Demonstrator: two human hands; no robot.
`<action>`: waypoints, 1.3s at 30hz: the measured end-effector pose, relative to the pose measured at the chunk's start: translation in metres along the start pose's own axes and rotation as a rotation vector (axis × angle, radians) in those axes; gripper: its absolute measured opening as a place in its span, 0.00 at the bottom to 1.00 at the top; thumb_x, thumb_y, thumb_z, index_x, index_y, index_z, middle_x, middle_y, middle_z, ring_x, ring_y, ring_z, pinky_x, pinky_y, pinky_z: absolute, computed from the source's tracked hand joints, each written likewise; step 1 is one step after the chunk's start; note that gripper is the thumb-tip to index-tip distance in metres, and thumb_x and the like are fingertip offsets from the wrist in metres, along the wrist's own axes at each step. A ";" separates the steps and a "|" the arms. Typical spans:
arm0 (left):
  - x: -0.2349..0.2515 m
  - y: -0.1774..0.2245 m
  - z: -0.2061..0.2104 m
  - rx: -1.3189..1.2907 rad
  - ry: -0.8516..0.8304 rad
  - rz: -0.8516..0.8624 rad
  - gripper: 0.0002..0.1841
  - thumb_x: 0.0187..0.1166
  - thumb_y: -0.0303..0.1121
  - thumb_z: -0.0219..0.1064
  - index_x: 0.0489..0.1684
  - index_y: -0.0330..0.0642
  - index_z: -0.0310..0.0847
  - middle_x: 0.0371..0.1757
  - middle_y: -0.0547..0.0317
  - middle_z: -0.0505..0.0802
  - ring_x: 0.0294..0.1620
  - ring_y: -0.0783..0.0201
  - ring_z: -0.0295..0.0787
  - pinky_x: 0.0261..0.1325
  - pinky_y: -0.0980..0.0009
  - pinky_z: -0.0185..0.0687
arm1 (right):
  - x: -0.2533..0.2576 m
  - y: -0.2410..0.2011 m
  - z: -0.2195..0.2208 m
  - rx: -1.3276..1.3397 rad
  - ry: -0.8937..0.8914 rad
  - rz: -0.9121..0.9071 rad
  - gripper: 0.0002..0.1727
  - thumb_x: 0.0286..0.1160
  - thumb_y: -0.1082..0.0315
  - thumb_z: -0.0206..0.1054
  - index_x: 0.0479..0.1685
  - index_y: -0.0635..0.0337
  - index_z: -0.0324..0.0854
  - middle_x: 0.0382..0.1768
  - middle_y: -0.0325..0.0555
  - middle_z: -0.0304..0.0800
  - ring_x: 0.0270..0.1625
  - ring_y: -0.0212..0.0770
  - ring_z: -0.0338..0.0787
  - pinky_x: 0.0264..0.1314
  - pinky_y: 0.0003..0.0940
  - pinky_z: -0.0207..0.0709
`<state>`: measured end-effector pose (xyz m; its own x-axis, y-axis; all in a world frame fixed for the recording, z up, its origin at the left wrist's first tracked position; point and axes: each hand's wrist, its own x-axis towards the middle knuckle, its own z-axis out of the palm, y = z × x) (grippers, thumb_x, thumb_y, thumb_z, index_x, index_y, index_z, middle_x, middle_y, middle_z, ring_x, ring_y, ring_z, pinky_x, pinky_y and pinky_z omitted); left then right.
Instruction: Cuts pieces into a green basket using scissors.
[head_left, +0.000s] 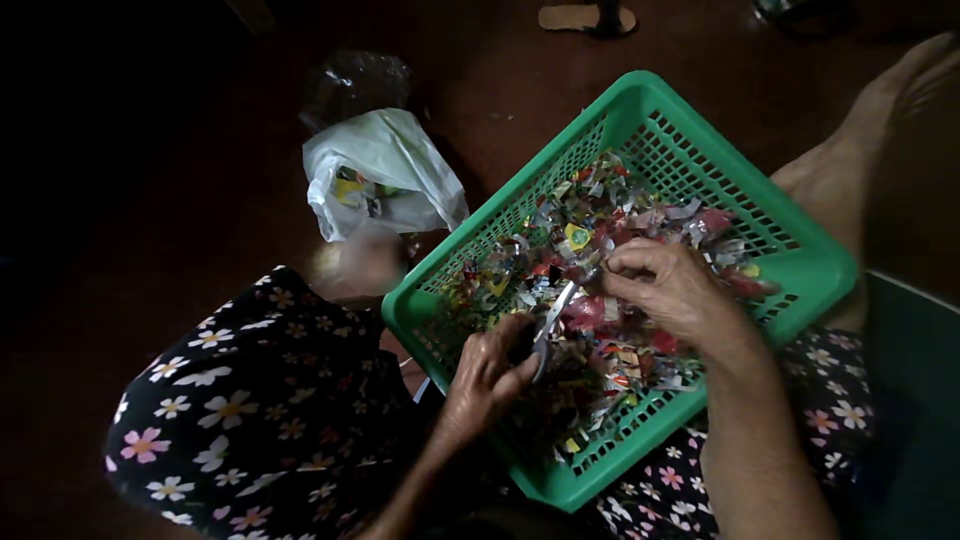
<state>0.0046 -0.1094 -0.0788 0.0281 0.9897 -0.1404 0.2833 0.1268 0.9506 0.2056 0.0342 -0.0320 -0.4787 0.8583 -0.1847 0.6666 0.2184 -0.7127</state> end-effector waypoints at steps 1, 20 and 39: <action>0.001 0.004 -0.001 -0.159 -0.084 -0.072 0.17 0.83 0.34 0.63 0.62 0.33 0.83 0.37 0.62 0.93 0.34 0.75 0.89 0.41 0.76 0.87 | 0.000 0.003 0.000 0.006 0.003 -0.018 0.04 0.75 0.69 0.74 0.36 0.60 0.92 0.49 0.48 0.91 0.49 0.41 0.88 0.51 0.44 0.82; -0.001 0.009 0.007 0.540 0.082 -0.053 0.29 0.75 0.32 0.68 0.78 0.31 0.74 0.57 0.41 0.93 0.53 0.44 0.92 0.52 0.49 0.87 | 0.000 -0.006 0.006 0.041 -0.069 0.042 0.06 0.79 0.70 0.69 0.36 0.56 0.90 0.27 0.39 0.87 0.29 0.33 0.83 0.34 0.35 0.77; -0.001 0.000 0.001 0.393 0.012 0.021 0.29 0.79 0.36 0.66 0.80 0.32 0.72 0.54 0.44 0.93 0.52 0.50 0.92 0.54 0.51 0.87 | -0.002 -0.003 0.013 0.096 -0.110 -0.088 0.04 0.72 0.75 0.72 0.38 0.58 0.93 0.36 0.41 0.93 0.39 0.33 0.89 0.45 0.35 0.83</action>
<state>0.0051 -0.1106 -0.0791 0.0273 0.9928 -0.1163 0.6285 0.0734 0.7743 0.1967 0.0252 -0.0383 -0.5963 0.7805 -0.1878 0.5642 0.2411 -0.7897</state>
